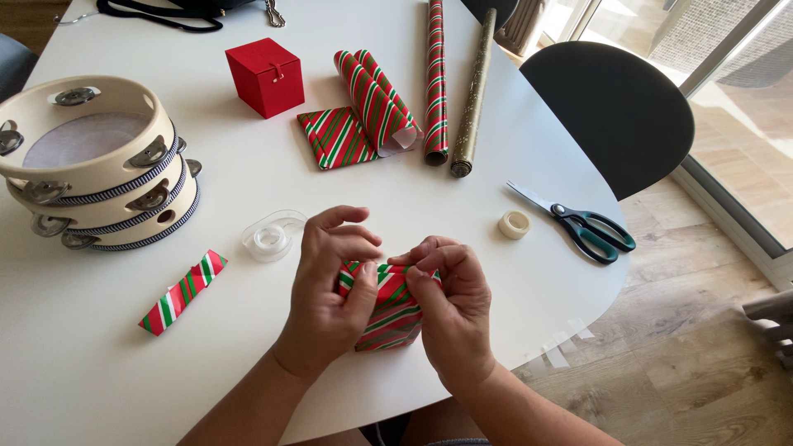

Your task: The person wraps a small red box with striped wrapping paper, folds the edges, and secures them with tape. They then place the wrapped box aside and begin wrapping another red box in the same manner.

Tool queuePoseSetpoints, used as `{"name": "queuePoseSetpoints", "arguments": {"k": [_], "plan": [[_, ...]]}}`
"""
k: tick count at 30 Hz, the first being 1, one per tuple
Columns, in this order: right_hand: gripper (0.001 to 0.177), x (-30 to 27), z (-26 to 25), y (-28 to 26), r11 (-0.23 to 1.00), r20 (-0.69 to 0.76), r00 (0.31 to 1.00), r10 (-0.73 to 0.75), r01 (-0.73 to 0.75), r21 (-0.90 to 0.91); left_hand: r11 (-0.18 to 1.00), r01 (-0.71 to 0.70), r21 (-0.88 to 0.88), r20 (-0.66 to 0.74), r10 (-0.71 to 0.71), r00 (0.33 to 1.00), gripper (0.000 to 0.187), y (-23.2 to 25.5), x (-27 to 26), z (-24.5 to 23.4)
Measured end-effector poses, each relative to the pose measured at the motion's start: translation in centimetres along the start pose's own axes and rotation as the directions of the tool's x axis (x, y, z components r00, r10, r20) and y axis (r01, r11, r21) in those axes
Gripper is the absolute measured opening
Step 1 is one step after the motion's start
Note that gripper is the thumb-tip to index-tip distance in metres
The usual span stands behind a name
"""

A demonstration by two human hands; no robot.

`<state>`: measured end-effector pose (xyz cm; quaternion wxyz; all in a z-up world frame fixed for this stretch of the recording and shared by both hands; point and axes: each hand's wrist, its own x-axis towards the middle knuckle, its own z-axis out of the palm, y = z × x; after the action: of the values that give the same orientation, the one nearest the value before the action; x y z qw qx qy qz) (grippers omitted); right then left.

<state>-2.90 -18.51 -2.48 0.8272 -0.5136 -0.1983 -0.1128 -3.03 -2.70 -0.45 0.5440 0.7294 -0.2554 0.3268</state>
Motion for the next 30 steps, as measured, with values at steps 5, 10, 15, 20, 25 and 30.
{"name": "queuePoseSetpoints", "arguments": {"k": [5, 10, 15, 20, 25, 30], "plan": [[0.014, 0.1, 0.2, 0.2, 0.997, 0.003, 1.0, 0.006, -0.006, -0.079, 0.787, -0.251, 0.564, 0.151, 0.2, 0.968, 0.033, 3.0, -1.9, 0.7], [0.024, 0.3, -4.3, -2.2, 0.964, 0.077, 0.962, 0.264, -0.259, -0.06, 0.511, -0.18, 0.84, 0.144, 0.109, 0.984, 0.044, 4.8, -4.0, 3.1], [0.041, 1.0, -19.1, -11.9, 0.641, -0.468, 0.881, -0.062, -0.324, -0.696, 0.374, -0.141, 0.917, 0.115, 0.091, 0.989, 0.044, 4.3, -5.0, 3.6], [0.052, -3.3, -27.8, -9.8, 0.12, -0.781, 0.428, 0.454, -0.898, -0.423, 0.401, -0.035, 0.916, 0.014, 0.055, 0.998, 0.04, 4.4, -5.4, 4.2], [0.031, -3.8, -25.9, -7.8, 0.465, -0.577, 0.608, 0.546, -0.792, -0.395, 0.373, -0.011, 0.928, -0.004, 0.039, 0.999, 0.043, 5.0, -4.9, 4.2], [0.027, 0.7, -16.8, -14.9, 0.631, -0.188, 0.875, 0.446, -0.457, -0.627, 0.354, -0.003, 0.935, -0.025, 0.075, 0.997, 0.039, 5.1, -4.9, 4.2]]}}
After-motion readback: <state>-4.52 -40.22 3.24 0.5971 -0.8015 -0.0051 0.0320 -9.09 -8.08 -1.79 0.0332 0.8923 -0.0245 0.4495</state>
